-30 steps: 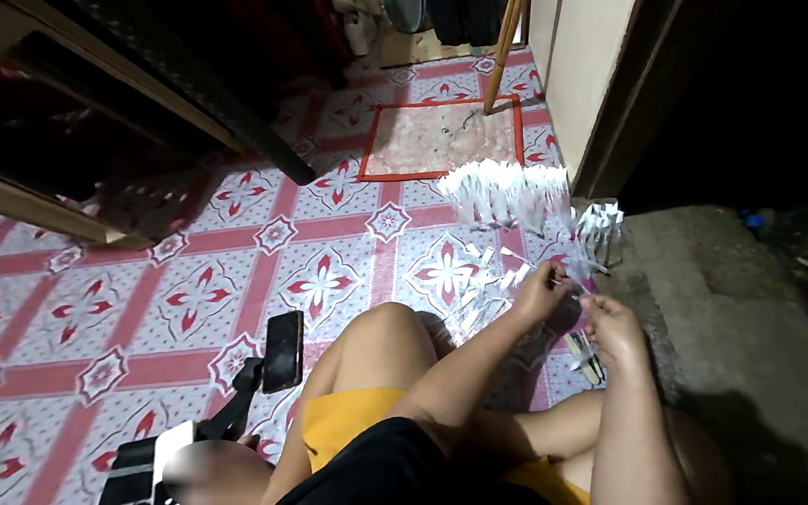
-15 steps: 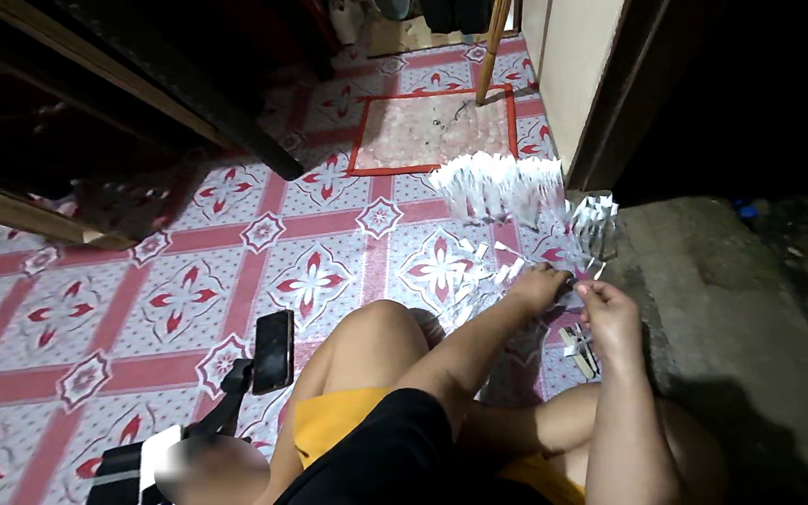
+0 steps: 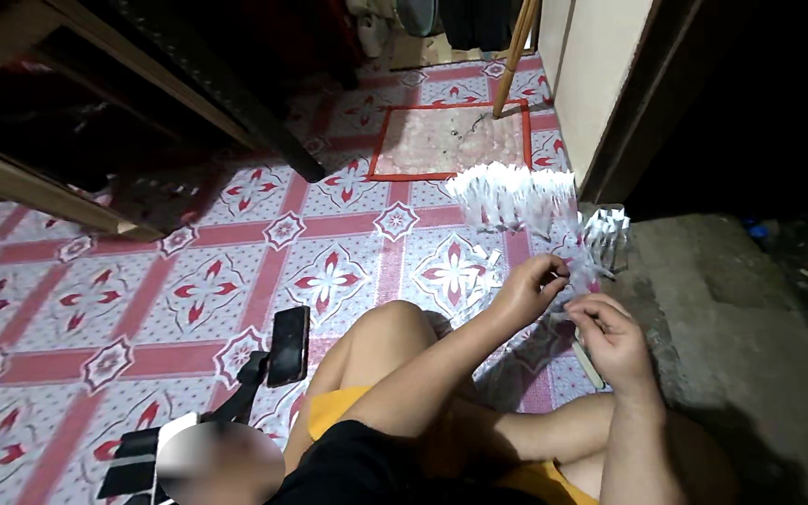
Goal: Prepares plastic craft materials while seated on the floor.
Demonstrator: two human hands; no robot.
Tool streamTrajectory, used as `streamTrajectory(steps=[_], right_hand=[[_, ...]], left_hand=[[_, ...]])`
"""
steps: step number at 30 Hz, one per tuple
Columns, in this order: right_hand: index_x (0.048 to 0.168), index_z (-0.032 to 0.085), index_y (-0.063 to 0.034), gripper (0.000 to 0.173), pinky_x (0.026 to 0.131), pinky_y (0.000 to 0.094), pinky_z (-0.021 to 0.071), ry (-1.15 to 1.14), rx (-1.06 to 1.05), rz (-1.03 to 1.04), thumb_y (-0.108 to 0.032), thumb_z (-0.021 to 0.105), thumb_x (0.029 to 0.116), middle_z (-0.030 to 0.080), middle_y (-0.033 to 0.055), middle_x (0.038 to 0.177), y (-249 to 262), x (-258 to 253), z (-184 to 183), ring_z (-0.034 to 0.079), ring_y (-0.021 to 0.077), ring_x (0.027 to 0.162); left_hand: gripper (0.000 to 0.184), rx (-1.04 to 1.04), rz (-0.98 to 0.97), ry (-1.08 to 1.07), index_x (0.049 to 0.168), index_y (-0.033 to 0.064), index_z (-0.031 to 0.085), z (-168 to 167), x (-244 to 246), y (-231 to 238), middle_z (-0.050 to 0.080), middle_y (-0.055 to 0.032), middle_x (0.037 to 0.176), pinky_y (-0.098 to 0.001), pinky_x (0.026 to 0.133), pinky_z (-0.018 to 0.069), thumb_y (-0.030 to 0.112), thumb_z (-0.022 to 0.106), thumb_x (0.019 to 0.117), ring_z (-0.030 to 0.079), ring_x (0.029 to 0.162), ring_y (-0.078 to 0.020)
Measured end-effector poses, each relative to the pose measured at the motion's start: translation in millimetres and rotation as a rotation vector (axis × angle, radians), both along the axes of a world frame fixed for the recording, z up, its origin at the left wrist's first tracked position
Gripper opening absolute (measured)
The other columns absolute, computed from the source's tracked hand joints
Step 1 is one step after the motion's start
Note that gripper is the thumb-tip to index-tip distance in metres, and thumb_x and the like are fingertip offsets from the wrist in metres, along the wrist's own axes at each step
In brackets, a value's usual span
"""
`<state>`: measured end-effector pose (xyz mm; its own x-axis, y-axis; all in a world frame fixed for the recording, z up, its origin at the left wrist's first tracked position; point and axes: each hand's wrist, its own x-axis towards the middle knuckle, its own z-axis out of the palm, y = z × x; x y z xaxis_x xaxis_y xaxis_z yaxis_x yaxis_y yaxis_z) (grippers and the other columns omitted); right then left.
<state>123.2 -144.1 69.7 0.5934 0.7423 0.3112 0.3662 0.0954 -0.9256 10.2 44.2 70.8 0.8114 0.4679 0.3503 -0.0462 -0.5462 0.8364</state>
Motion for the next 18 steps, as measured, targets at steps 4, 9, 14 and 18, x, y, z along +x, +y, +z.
streamTrajectory(steps=[4, 9, 14, 18], right_hand=[[0.102, 0.075, -0.0157, 0.009, 0.063, 0.0268, 0.0601, -0.004, -0.033, 0.032, -0.015, 0.068, 0.0974, 0.069, -0.0009, 0.112, 6, -8, -2, 0.068, 0.0111, 0.084], [0.103, 0.075, -0.0171, 0.009, 0.062, 0.0266, 0.0599, -0.019, -0.060, 0.040, -0.016, 0.068, 0.0977, 0.069, -0.0021, 0.110, 8, -24, 0, 0.067, 0.0103, 0.082], [0.103, 0.075, -0.0162, 0.009, 0.058, 0.0270, 0.0588, 0.005, -0.091, -0.031, -0.017, 0.068, 0.0976, 0.068, -0.0006, 0.112, 1, -37, 7, 0.066, 0.0104, 0.077], [0.101, 0.074, -0.0146, 0.012, 0.062, 0.0278, 0.0596, -0.033, -0.101, -0.071, -0.012, 0.063, 0.0979, 0.067, 0.0005, 0.112, -3, -48, 27, 0.067, 0.0110, 0.082]], left_hand=[[0.016, 0.050, -0.031, 0.120, 0.111, 0.0216, 0.074, -6, -19, 1, 0.071, 0.0073, 0.108, -0.0276, 0.084, 0.0624, 0.029, 0.065, 0.1012, 0.070, 0.090, -0.0047], [0.019, -0.108, 0.007, 0.092, 0.110, 0.0201, 0.075, -10, -34, -9, 0.072, 0.0063, 0.108, -0.0297, 0.088, 0.0630, 0.035, 0.069, 0.0990, 0.070, 0.098, -0.0064], [0.021, -0.178, -0.031, 0.081, 0.110, 0.0199, 0.075, 15, -46, -20, 0.072, 0.0054, 0.107, -0.0322, 0.086, 0.0607, 0.024, 0.056, 0.1013, 0.069, 0.097, -0.0073], [0.021, -0.229, -0.051, 0.033, 0.109, 0.0183, 0.077, 40, -59, -28, 0.073, 0.0040, 0.106, -0.0325, 0.086, 0.0619, 0.033, 0.063, 0.1010, 0.070, 0.096, -0.0088]])
